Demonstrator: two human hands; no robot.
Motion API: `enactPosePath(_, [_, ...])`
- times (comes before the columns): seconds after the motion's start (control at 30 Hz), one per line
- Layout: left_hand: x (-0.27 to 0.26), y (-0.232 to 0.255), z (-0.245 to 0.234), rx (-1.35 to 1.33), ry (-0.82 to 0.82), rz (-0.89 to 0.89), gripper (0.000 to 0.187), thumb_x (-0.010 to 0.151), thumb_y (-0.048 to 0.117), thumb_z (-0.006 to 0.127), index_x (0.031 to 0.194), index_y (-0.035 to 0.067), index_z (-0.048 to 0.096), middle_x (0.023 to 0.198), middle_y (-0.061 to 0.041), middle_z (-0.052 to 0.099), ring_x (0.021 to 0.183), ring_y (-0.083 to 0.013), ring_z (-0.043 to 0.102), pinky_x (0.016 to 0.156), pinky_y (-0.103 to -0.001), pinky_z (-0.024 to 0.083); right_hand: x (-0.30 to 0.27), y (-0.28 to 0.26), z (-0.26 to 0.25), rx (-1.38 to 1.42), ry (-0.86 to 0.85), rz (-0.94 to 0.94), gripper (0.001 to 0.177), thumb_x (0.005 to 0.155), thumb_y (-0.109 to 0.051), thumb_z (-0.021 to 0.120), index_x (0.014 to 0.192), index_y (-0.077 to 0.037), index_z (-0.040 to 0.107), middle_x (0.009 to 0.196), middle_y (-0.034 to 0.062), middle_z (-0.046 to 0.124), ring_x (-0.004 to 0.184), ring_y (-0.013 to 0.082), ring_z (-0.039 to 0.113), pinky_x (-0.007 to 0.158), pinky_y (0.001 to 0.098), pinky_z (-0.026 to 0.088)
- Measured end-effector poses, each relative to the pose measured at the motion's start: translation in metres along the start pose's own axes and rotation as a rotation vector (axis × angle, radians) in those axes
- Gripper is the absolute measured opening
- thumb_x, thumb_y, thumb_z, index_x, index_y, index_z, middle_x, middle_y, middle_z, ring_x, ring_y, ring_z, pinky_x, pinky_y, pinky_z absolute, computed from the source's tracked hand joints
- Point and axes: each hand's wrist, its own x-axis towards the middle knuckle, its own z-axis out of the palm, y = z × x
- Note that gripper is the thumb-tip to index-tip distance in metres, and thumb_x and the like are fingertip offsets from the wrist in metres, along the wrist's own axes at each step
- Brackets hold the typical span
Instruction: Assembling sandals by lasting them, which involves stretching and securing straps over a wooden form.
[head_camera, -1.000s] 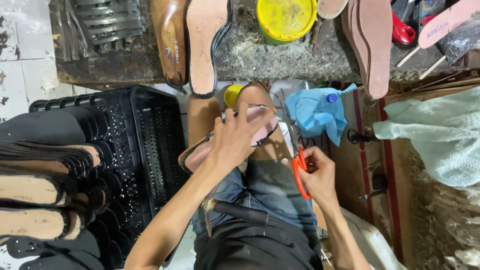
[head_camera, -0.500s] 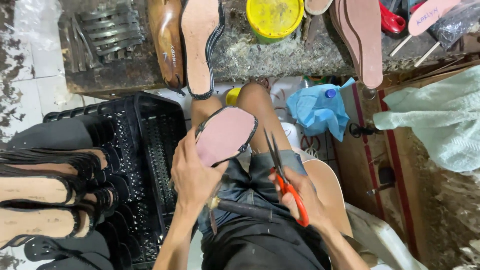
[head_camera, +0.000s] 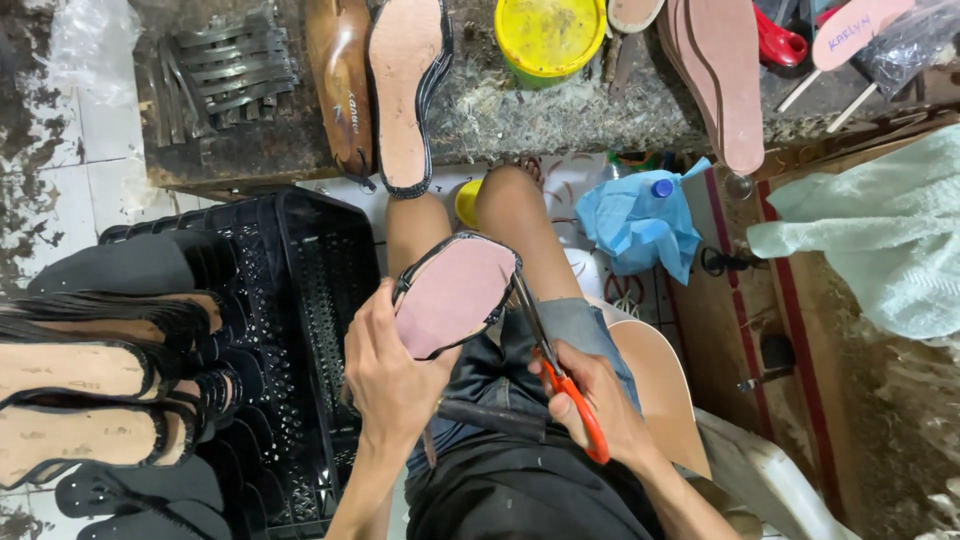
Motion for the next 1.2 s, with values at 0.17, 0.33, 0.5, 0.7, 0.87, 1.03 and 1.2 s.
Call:
enactPosePath(0.17, [-0.006, 0.005, 0.004, 0.004, -0.025, 0.013, 0.078, 0.06, 0.035, 0.076, 0.118, -0.003, 0.04, 0.103, -0.018, 0.053, 0.092, -0.0321, 0.053, 0.078, -0.041, 0.045, 0.004, 0.0, 0.01, -0.083, 0.136, -0.005, 0.067, 0.066, -0.075, 0.029, 0.063, -0.009, 0.042, 0.056, -0.0004, 0.053, 0.042, 0.0076, 0.036, 0.042, 0.0236, 0.029])
enactPosePath(0.33, [-0.012, 0.012, 0.003, -0.029, -0.061, 0.024, 0.085, 0.049, 0.023, 0.081, 0.118, -0.001, 0.039, 0.101, -0.017, 0.051, 0.089, -0.0323, 0.052, 0.078, -0.042, 0.044, 0.009, -0.006, 0.011, -0.099, 0.191, -0.052, 0.073, 0.069, -0.074, 0.025, 0.078, -0.007, 0.051, 0.05, -0.0019, 0.039, 0.044, 0.0092, 0.032, 0.044, 0.0238, 0.029])
enactPosePath(0.5, [-0.015, 0.014, 0.003, -0.022, -0.081, 0.025, 0.086, 0.046, 0.018, 0.08, 0.119, -0.001, 0.039, 0.101, -0.016, 0.05, 0.087, -0.0317, 0.052, 0.078, -0.042, 0.044, 0.011, -0.005, 0.01, -0.155, 0.215, -0.058, 0.07, 0.07, -0.074, 0.023, 0.072, -0.007, 0.046, 0.051, -0.0017, 0.037, 0.045, 0.0104, 0.031, 0.044, 0.0257, 0.028])
enactPosePath(0.7, [-0.016, 0.013, 0.003, 0.0, -0.067, 0.05, 0.084, 0.045, 0.017, 0.079, 0.118, -0.002, 0.042, 0.102, -0.017, 0.051, 0.087, -0.031, 0.053, 0.077, -0.041, 0.045, 0.013, -0.006, 0.009, -0.149, 0.222, -0.057, 0.068, 0.071, -0.074, 0.021, 0.07, -0.01, 0.042, 0.051, -0.0023, 0.036, 0.045, 0.0104, 0.029, 0.044, 0.025, 0.026])
enactPosePath(0.87, [-0.009, -0.001, -0.002, -0.014, -0.188, 0.103, 0.087, 0.051, 0.029, 0.081, 0.122, 0.002, 0.04, 0.105, -0.016, 0.05, 0.092, -0.0306, 0.052, 0.079, -0.042, 0.045, 0.01, 0.004, 0.004, -0.188, 0.205, -0.052, 0.069, 0.069, -0.076, 0.021, 0.066, -0.011, 0.043, 0.045, -0.0051, 0.03, 0.042, 0.0088, 0.025, 0.042, 0.0249, 0.023])
enactPosePath(1.03, [0.01, -0.008, -0.015, 0.018, -0.168, 0.235, 0.075, 0.056, 0.026, 0.077, 0.118, 0.001, 0.044, 0.104, -0.014, 0.052, 0.085, -0.0281, 0.051, 0.075, -0.039, 0.044, 0.009, 0.013, 0.0, -0.173, 0.18, -0.063, 0.067, 0.066, -0.077, 0.027, 0.059, -0.011, 0.037, 0.047, -0.0056, 0.028, 0.044, 0.0078, 0.023, 0.042, 0.0236, 0.021])
enactPosePath(1.2, [0.021, -0.017, -0.022, 0.025, -0.25, 0.318, 0.087, 0.046, 0.023, 0.081, 0.121, 0.0, 0.042, 0.107, -0.014, 0.051, 0.086, -0.0302, 0.051, 0.073, -0.04, 0.042, 0.006, 0.024, -0.002, -0.146, 0.141, 0.003, 0.067, 0.061, -0.078, 0.032, 0.056, -0.011, 0.034, 0.047, -0.0059, 0.025, 0.045, 0.0075, 0.021, 0.041, 0.023, 0.019])
